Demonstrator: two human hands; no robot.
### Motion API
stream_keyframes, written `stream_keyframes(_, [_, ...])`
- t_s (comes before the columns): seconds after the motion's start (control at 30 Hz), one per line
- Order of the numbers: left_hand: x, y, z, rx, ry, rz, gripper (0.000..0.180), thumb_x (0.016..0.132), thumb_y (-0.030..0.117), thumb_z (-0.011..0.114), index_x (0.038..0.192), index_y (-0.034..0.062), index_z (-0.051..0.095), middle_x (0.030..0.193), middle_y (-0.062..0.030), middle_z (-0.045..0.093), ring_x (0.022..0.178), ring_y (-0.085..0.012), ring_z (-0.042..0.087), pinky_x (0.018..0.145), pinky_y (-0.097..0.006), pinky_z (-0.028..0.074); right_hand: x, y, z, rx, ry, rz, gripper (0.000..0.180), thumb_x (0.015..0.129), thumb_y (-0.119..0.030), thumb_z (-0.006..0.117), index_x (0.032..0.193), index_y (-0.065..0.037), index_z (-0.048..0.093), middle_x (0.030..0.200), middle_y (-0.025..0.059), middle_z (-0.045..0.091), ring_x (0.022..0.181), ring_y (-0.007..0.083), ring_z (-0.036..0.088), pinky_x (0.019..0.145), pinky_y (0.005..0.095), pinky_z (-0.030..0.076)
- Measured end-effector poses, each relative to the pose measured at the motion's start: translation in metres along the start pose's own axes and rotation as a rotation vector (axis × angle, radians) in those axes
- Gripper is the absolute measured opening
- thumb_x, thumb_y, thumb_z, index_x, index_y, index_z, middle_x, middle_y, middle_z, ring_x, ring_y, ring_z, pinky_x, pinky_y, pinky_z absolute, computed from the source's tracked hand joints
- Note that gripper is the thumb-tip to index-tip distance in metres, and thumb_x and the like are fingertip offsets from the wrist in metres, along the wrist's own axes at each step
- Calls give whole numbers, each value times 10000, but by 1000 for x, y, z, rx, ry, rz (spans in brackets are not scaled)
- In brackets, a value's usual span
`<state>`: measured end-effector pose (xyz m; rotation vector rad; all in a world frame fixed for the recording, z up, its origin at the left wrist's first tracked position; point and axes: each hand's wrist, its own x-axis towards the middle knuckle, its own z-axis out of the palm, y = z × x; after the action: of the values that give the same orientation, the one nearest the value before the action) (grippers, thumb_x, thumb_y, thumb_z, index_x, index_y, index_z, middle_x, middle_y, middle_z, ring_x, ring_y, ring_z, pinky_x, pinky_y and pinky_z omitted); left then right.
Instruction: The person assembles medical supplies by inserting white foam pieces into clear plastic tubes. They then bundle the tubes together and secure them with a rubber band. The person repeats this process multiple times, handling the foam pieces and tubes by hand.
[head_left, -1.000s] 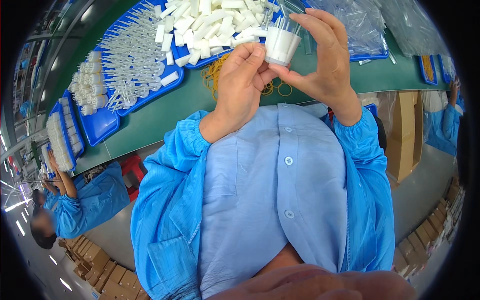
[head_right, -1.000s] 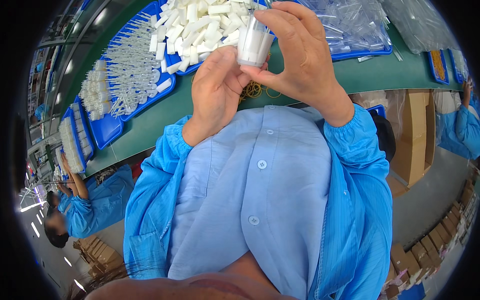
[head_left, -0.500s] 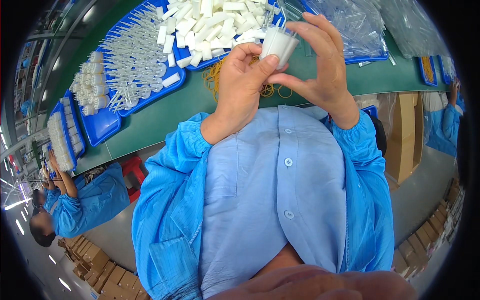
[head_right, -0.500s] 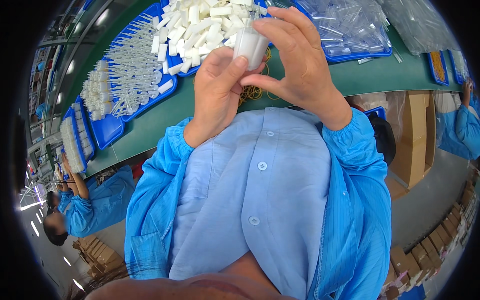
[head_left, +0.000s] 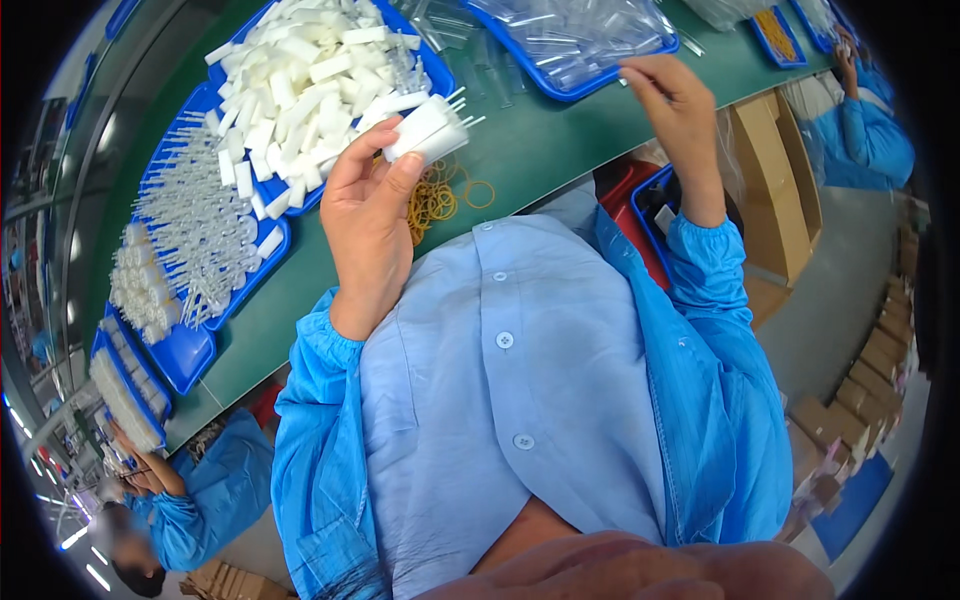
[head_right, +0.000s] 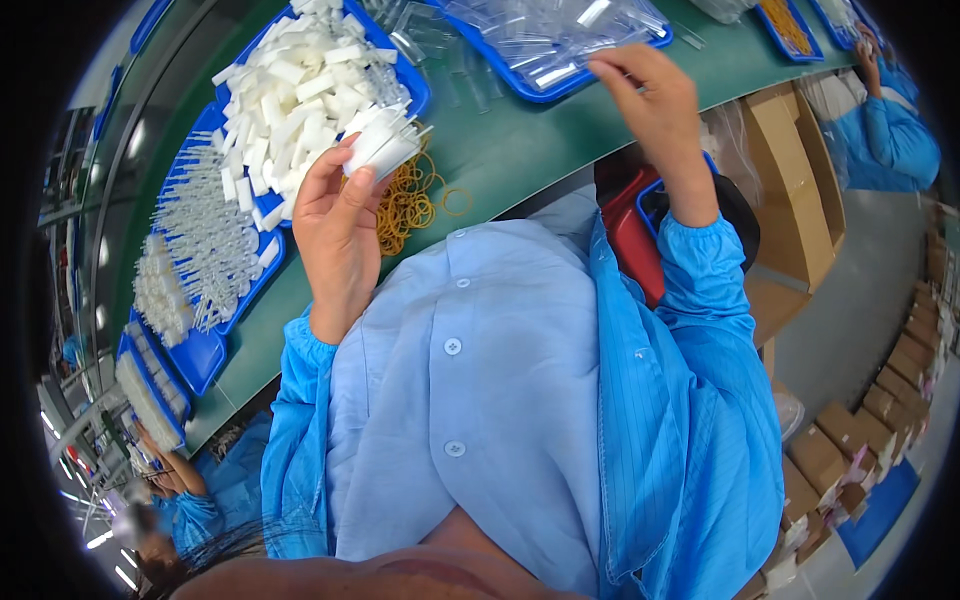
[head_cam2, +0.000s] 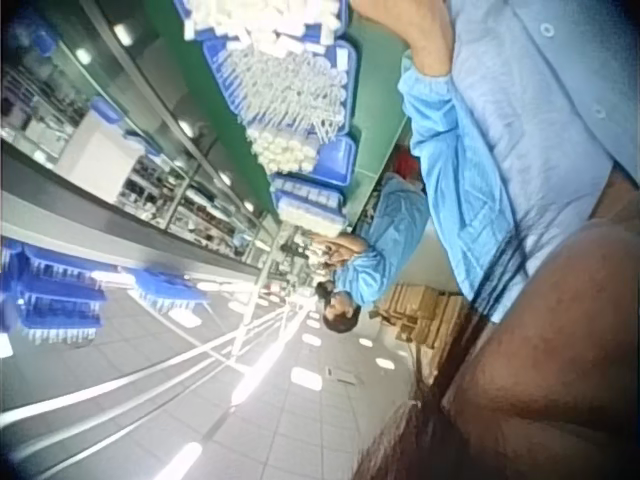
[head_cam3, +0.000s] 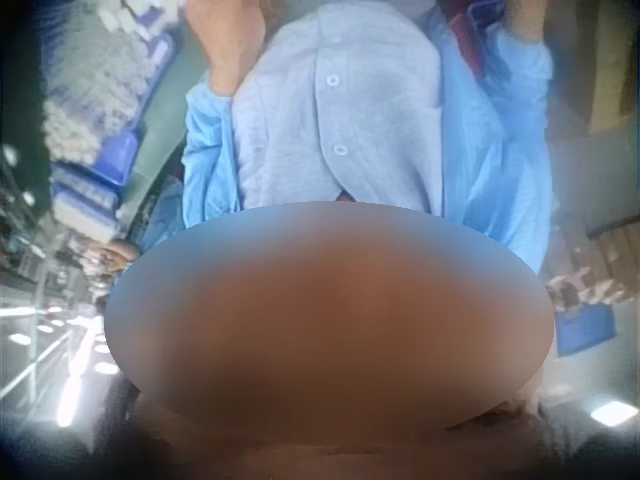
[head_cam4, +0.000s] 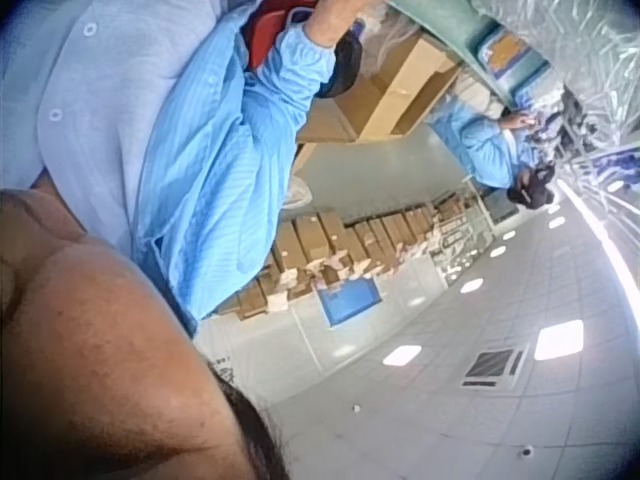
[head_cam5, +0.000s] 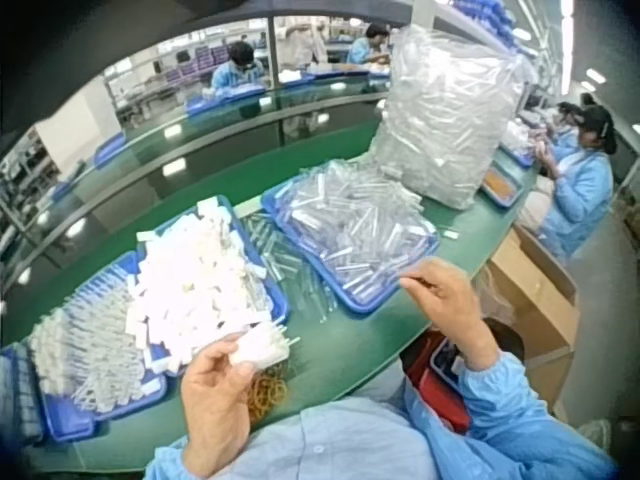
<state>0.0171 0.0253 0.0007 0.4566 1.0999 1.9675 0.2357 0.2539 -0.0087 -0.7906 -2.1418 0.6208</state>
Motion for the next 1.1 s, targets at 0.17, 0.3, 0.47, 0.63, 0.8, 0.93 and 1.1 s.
stream_keyframes(0.17, [8, -8, 7, 88, -51, -1, 310, 863, -40, 655, 1150, 11, 552, 1232, -129, 563, 1133, -215, 568, 949, -310, 459, -3, 10, 27, -206, -69, -305, 142, 827, -76, 669, 966, -57, 689, 896, 78, 657, 845, 277, 623, 753, 349, 502])
stream_keyframes(0.3, [11, -7, 8, 126, -62, -12, 348, 882, -1, 643, 1208, 17, 520, 1191, -108, 562, 1099, -177, 557, 949, -313, 462, 0, 14, 34, -274, -221, -238, 225, 799, -54, 657, 1024, -47, 652, 1013, 104, 636, 1000, 306, 580, 868, 385, 469])
stream_keyframes(0.47, [11, -7, 7, 87, -29, -61, 337, 860, -43, 654, 1172, 4, 535, 1220, -117, 572, 1133, -195, 567, 968, -304, 445, 6, 13, 30, -240, -266, -264, 263, 766, -39, 662, 1027, -43, 630, 1062, 107, 626, 1042, 329, 550, 908, 401, 450])
stream_keyframes(0.63, [13, -7, 5, 95, -38, -62, 331, 865, -42, 646, 1173, 6, 535, 1210, -124, 583, 1130, -195, 568, 973, -309, 444, 10, 21, 27, -197, -324, -289, 285, 757, -41, 672, 1037, -54, 622, 1054, 105, 630, 1030, 325, 549, 909, 388, 452])
stream_keyframes(0.8, [13, -8, 7, 103, -64, -63, 327, 867, -38, 645, 1171, 9, 535, 1189, -135, 599, 1107, -191, 580, 957, -306, 457, 8, 22, 28, -127, -294, -220, 306, 778, -82, 710, 1063, -43, 607, 1025, 88, 648, 959, 279, 597, 867, 344, 477])
stream_keyframes(0.93, [13, -8, 8, 106, -85, -50, 343, 858, -48, 652, 1174, 4, 530, 1178, -134, 604, 1098, -194, 586, 936, -305, 474, 0, -13, 32, 327, -255, 8, 269, 822, -89, 709, 1065, -27, 612, 1013, 65, 672, 883, 191, 645, 806, 297, 504])
stream_keyframes(1.1, [11, -6, 9, 172, -121, -16, 390, 841, -65, 664, 1198, -9, 518, 1186, -143, 594, 1099, -199, 584, 930, -303, 479, -5, -32, 34, 843, -409, 222, 233, 867, -62, 665, 1089, -7, 617, 979, 81, 676, 853, 131, 648, 759, 256, 523])
